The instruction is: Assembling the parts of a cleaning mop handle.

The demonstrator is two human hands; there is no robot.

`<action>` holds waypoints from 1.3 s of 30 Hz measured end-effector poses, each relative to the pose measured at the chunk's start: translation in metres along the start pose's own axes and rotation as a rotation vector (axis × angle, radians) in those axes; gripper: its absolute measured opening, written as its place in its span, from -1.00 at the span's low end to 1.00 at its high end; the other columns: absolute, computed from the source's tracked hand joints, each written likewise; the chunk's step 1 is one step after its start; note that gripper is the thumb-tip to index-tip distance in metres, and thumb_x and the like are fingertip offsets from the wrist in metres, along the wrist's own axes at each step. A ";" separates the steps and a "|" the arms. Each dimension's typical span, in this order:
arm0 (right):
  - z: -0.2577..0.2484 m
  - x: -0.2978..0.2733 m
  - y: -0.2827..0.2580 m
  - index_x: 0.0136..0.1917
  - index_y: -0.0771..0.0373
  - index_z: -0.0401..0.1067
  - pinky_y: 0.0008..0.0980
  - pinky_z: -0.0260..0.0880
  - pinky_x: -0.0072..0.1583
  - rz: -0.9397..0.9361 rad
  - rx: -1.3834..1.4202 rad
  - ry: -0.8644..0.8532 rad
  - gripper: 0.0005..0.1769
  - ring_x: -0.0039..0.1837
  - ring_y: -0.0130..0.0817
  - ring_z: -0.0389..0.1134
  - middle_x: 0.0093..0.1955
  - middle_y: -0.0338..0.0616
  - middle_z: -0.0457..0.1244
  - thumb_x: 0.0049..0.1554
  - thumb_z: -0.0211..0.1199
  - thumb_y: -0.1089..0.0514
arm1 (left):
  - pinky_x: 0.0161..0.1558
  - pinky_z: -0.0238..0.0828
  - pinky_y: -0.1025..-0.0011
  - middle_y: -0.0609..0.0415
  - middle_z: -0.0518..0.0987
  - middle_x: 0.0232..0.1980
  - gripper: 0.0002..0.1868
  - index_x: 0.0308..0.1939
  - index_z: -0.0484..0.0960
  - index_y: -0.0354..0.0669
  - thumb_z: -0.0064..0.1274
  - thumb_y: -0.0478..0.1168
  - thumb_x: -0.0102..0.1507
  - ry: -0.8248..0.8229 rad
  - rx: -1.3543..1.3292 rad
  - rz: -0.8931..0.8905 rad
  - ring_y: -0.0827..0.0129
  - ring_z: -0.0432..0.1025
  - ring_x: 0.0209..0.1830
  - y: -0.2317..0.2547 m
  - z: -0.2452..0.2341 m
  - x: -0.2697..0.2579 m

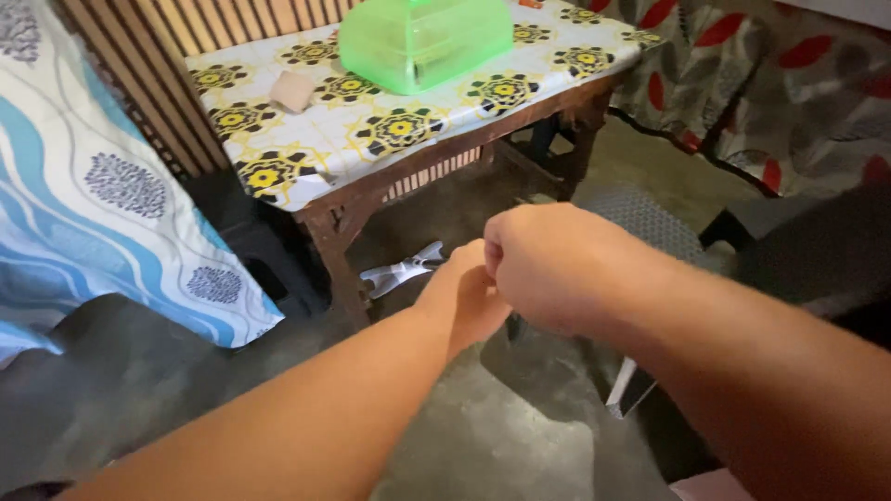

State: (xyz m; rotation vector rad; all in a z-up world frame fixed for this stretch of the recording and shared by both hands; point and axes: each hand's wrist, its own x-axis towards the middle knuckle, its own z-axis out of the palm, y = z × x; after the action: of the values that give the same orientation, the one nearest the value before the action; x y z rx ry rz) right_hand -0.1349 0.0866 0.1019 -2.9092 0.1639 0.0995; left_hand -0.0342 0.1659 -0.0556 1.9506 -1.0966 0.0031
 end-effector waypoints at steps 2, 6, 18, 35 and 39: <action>-0.001 -0.003 -0.023 -0.08 0.10 0.57 -0.06 0.44 0.08 0.176 0.062 -0.021 -0.82 0.03 0.03 0.45 -0.08 0.01 0.42 0.04 0.20 0.17 | -0.10 0.50 0.17 -0.18 0.69 -0.10 -0.79 -0.13 0.69 -0.14 0.05 -0.16 0.24 -0.069 0.048 -0.101 -0.10 0.55 -0.02 -0.008 -0.005 -0.005; 0.022 0.013 -0.036 -0.03 0.11 0.54 -0.03 0.42 0.10 0.096 0.018 0.100 -0.75 0.06 0.05 0.43 -0.07 0.04 0.41 -0.02 0.21 0.16 | -0.08 0.46 0.21 -0.14 0.68 -0.07 -0.74 -0.08 0.60 -0.14 0.04 -0.22 0.17 -0.185 -0.049 -0.014 -0.02 0.56 -0.03 -0.038 -0.027 -0.001; -0.022 0.006 -0.056 -0.13 0.07 0.60 -0.14 0.46 0.02 0.175 0.034 0.176 -0.84 -0.05 -0.07 0.49 -0.14 -0.04 0.44 0.01 0.31 0.04 | -0.01 0.41 0.24 -0.15 0.65 -0.02 -0.71 0.01 0.60 -0.14 -0.05 -0.09 0.33 -0.075 -0.152 0.142 0.00 0.52 0.03 0.007 -0.051 0.019; 0.049 0.076 -0.014 -0.14 0.15 0.54 -0.06 0.43 0.01 0.072 0.016 0.132 -0.87 -0.02 0.10 0.44 -0.15 0.06 0.41 0.03 0.23 0.16 | -0.02 0.45 0.16 -0.15 0.67 0.01 -0.69 -0.03 0.66 -0.10 -0.08 -0.29 0.19 -0.264 0.356 -0.002 -0.12 0.51 0.05 -0.119 0.006 0.050; 0.038 0.060 -0.012 -0.13 0.17 0.54 -0.08 0.43 0.01 0.117 0.082 0.122 -0.82 -0.01 0.06 0.45 -0.14 0.03 0.41 0.03 0.27 0.07 | 0.00 0.43 0.17 -0.14 0.67 -0.01 -0.71 0.03 0.59 -0.09 -0.10 -0.22 0.26 -0.161 0.009 -0.118 -0.09 0.52 0.05 -0.059 -0.013 0.029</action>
State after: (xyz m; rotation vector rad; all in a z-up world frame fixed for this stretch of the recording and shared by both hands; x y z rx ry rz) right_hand -0.0763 0.1008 0.0627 -2.8233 0.3511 -0.0645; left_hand 0.0296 0.1684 -0.0764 2.0493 -1.0833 -0.2168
